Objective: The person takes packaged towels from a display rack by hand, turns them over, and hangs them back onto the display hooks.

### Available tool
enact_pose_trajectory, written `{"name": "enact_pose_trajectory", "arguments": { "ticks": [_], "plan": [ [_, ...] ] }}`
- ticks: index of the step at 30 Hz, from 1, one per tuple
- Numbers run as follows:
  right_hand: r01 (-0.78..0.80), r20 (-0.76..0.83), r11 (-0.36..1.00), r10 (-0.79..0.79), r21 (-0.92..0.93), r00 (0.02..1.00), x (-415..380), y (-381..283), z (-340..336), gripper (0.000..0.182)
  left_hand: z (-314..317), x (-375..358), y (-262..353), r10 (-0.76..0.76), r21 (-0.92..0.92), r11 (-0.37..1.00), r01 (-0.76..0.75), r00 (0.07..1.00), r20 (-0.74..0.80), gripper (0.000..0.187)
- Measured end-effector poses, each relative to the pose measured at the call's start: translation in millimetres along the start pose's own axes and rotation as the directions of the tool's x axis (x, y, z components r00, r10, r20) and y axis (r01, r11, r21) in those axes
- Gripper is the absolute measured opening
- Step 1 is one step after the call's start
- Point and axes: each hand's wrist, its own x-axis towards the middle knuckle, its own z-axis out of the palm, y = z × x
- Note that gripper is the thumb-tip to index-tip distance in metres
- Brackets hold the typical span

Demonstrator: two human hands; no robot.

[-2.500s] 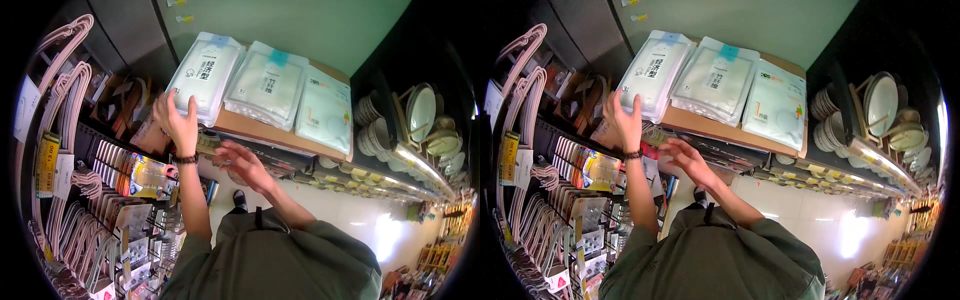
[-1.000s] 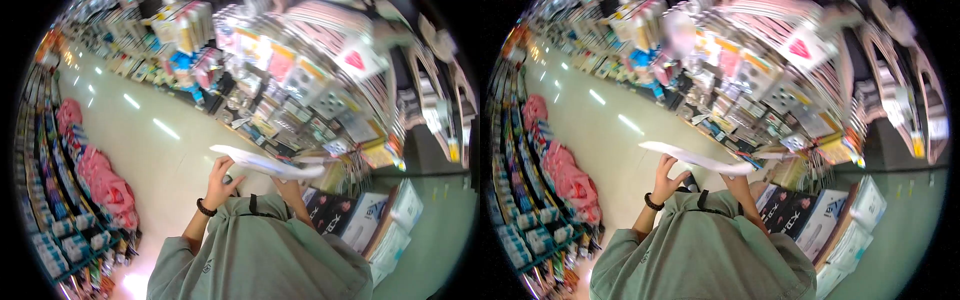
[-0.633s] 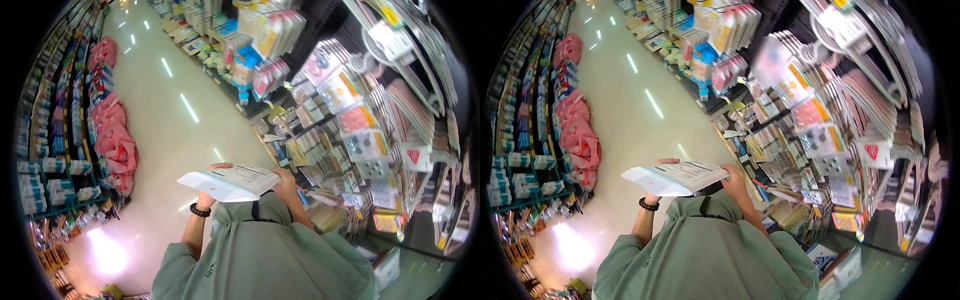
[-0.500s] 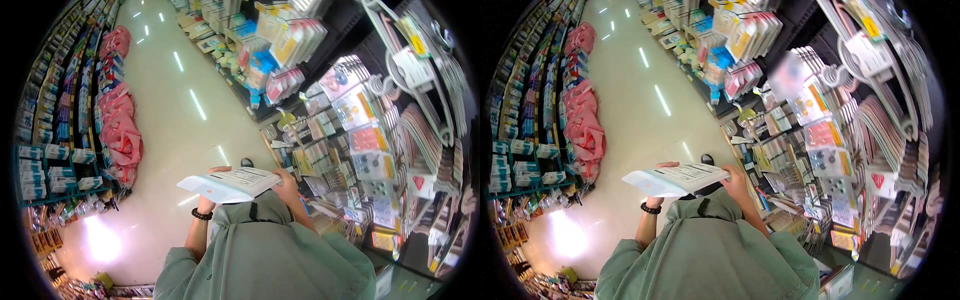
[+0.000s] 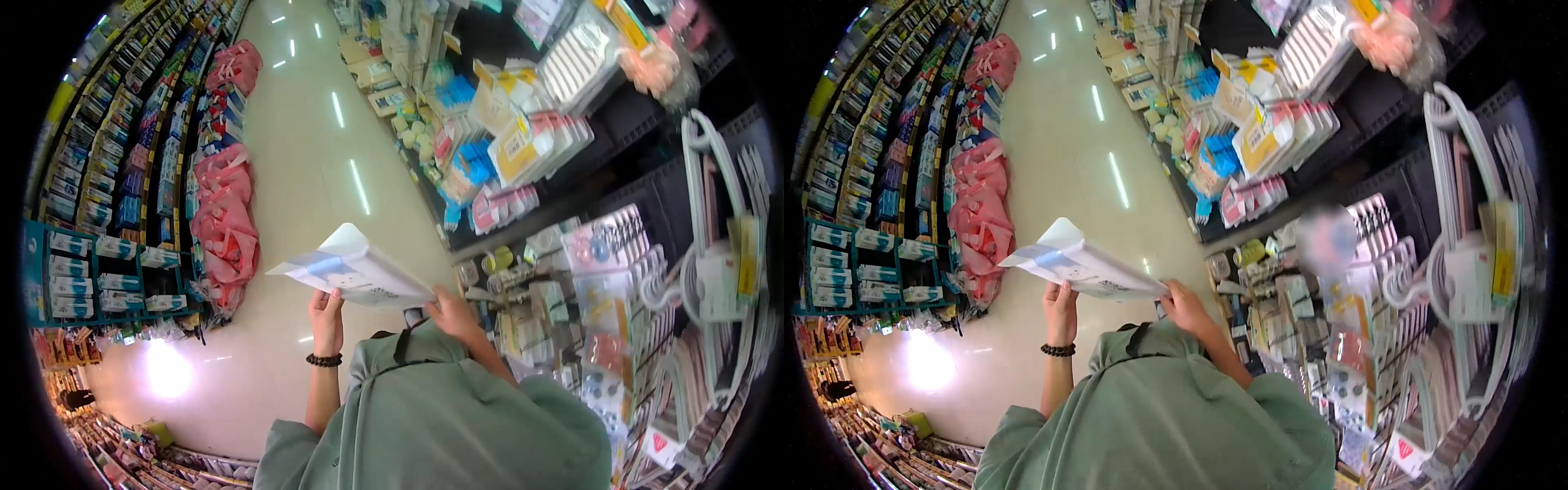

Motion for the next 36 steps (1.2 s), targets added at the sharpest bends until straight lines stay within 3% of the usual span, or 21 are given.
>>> {"name": "enact_pose_trajectory", "arguments": {
  "ticks": [3, 6, 7, 10, 14, 18, 27, 29, 32, 36],
  "plan": [
    [0.081, -0.017, 0.996, -0.082, -0.023, 0.997, 37, -2, -11, 0.034, 20, 28, 3, 0.026, -0.026, 0.999, -0.027, 0.998, -0.053, 0.035],
    [-0.008, 0.028, 1.000, 0.008, 0.007, 1.000, 72, 2, -16, 0.027, 33, 47, 4, 0.061, -0.019, 0.998, -0.064, 0.992, -0.113, 0.034],
    [-0.050, 0.072, 0.998, 0.046, 0.050, 0.996, 84, 5, -16, 0.036, 30, 54, 2, 0.062, -0.021, 0.998, -0.064, 0.991, -0.118, 0.034],
    [0.041, 0.090, 0.999, -0.042, 0.021, 0.995, 116, 8, -18, 0.034, 34, 76, 7, 0.069, -0.020, 0.997, -0.073, 0.987, -0.145, 0.034],
    [0.014, 0.163, 0.997, -0.026, 0.073, 0.986, 167, 26, -8, 0.034, 34, 123, 13, 0.069, -0.021, 0.997, -0.074, 0.983, -0.172, 0.032],
    [0.061, 0.187, 0.998, -0.057, -0.017, 0.981, 230, 28, -1, 0.038, 22, 190, 17, 0.069, 0.031, 0.997, -0.065, 0.986, -0.150, 0.032],
    [-0.055, 0.359, 0.988, 0.103, -0.142, 0.928, 374, 15, 6, 0.039, 10, 378, 55, -0.005, 0.091, 0.996, 0.016, 0.993, -0.114, 0.013],
    [-0.068, 0.348, 0.994, 0.092, -0.080, 0.933, 398, 4, 6, 0.039, 21, 414, 75, 0.000, 0.202, 0.979, 0.021, 0.995, -0.100, 0.024],
    [-0.120, 0.372, 0.992, 0.097, 0.040, 0.923, 435, -13, 7, 0.038, 25, 466, 83, 0.016, 0.139, 0.990, -0.007, 0.998, -0.062, 0.026],
    [-0.195, 0.426, 0.970, 0.117, 0.143, 0.897, 477, -41, 8, 0.036, 38, 536, 85, -0.022, 0.199, 0.980, 0.027, 0.999, -0.029, 0.027]
  ]
}}
